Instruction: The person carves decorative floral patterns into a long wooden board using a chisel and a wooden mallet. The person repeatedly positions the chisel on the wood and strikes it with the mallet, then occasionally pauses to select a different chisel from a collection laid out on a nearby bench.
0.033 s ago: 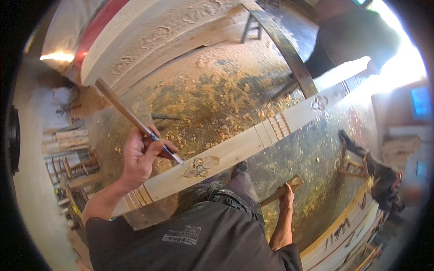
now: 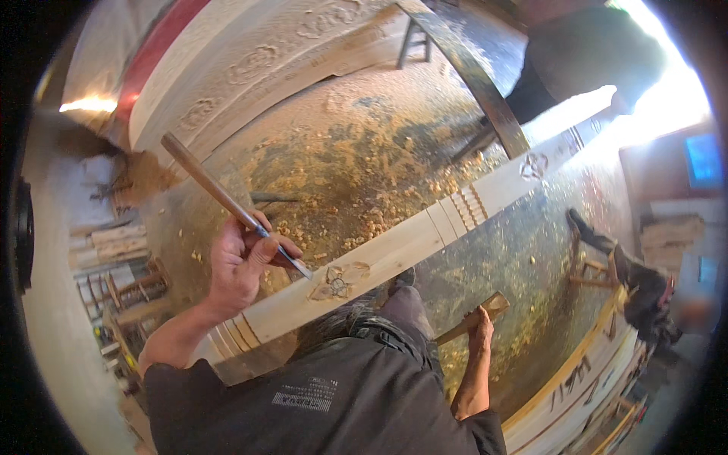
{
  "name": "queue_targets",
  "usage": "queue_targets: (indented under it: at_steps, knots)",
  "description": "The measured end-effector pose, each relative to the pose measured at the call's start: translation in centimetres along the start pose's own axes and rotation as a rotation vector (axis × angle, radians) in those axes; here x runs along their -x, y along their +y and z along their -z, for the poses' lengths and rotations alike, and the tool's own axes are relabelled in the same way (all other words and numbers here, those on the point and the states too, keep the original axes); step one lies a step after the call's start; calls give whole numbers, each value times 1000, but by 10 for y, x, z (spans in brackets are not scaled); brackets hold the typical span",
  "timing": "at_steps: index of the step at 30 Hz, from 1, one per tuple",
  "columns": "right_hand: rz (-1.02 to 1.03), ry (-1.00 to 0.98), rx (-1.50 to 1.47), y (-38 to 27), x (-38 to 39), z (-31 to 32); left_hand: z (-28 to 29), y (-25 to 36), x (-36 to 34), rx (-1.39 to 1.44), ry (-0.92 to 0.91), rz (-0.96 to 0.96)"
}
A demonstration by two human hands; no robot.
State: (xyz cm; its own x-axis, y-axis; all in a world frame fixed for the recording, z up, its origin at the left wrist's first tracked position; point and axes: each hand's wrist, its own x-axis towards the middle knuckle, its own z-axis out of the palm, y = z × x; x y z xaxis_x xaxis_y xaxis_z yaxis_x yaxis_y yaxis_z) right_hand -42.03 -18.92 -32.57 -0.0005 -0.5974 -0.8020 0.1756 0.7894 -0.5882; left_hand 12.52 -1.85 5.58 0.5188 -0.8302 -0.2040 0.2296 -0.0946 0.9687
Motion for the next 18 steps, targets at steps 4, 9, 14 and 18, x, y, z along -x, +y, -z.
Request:
queue_targets:
  at_steps: [4, 9, 14, 18]
  knots:
    - [-39, 213, -176, 48, 67, -7, 9, -23, -10, 99, -128, -18]
    - [-102, 338, -304, 92, 105, 18, 13, -44, -10, 122, -193, -42]
    - [-95, 278, -246, 125, 115, 19, 10, -48, -7, 100, -196, -74]
    - [-68, 331, -274, 128, 127, -10, 7, -42, -1, 43, -137, -94]
